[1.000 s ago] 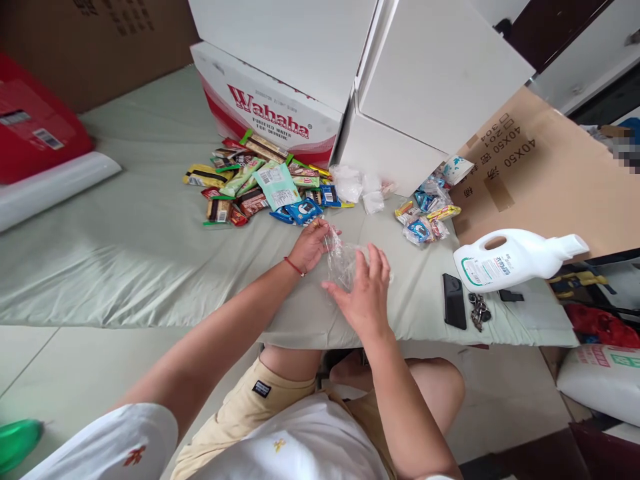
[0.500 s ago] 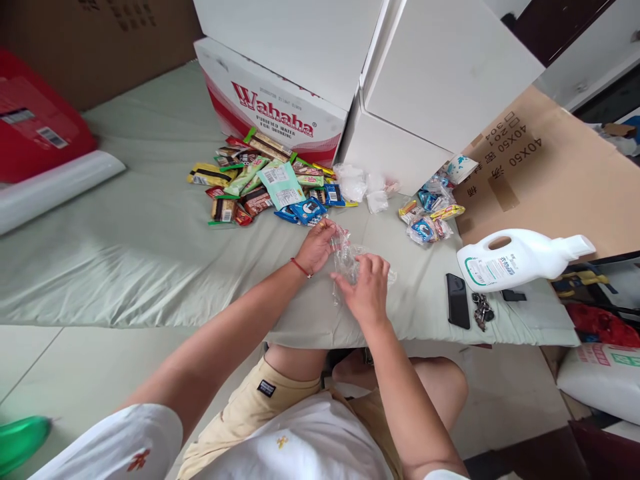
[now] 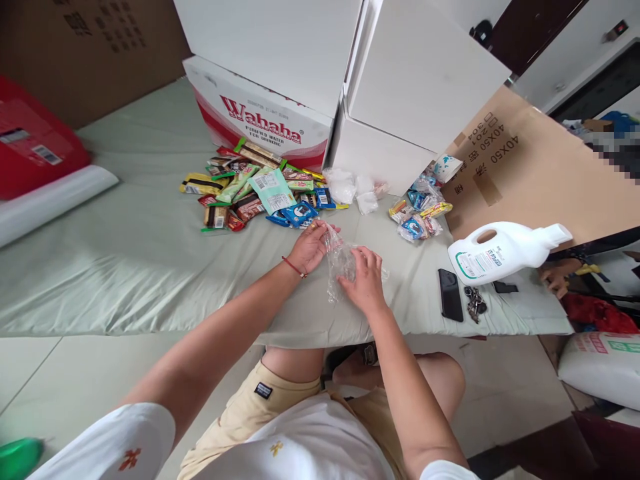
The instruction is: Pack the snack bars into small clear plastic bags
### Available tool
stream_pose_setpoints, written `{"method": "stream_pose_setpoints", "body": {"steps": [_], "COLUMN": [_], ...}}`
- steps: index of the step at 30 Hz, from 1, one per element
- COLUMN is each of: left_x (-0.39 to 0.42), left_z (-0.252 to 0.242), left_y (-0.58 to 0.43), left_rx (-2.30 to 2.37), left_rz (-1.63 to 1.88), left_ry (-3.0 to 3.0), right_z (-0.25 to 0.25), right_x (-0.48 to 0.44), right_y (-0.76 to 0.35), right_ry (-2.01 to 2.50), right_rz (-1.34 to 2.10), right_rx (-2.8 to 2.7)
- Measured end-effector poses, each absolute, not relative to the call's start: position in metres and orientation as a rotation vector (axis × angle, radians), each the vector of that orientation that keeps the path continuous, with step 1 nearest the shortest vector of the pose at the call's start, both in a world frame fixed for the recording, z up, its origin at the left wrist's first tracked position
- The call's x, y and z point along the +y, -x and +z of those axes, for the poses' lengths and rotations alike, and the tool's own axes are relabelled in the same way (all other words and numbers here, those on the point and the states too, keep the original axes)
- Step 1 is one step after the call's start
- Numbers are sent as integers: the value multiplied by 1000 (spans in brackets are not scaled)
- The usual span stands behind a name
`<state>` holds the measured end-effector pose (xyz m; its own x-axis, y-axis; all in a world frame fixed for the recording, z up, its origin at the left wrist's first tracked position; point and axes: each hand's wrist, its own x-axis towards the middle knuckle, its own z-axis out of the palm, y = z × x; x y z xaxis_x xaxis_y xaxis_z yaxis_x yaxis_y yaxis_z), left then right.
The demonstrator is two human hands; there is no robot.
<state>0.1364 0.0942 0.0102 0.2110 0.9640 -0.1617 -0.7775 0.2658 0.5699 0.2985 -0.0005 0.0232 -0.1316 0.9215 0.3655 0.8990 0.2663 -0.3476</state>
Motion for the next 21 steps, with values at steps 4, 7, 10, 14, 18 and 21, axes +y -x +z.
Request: {"method": "stream_pose_setpoints", "body": {"steps": [4, 7, 10, 14, 18, 21], "left_x": [92, 87, 71, 26, -30, -56], "left_z": [23, 35, 44, 48, 43, 35], "left_y": [-132, -123, -113, -106, -105, -113], "left_rx": [542, 683, 895, 1072, 1090, 1066], "left_rz": [1247, 1247, 1227, 1124, 995, 987], "left_ry": [-417, -481, -520, -519, -533, -615], "right_z": [22, 28, 36, 41, 43, 43], "right_x": [-2, 0, 2, 1, -3, -7], "right_y": [-296, -298, -300, -296, -289, -280], "right_ry": [1647, 1650, 1662, 1666, 1643, 1659], "right_rz": [42, 218, 417, 517, 441, 321], "right_rx": [-1979, -1708, -1444, -1217, -1195, -1242]}}
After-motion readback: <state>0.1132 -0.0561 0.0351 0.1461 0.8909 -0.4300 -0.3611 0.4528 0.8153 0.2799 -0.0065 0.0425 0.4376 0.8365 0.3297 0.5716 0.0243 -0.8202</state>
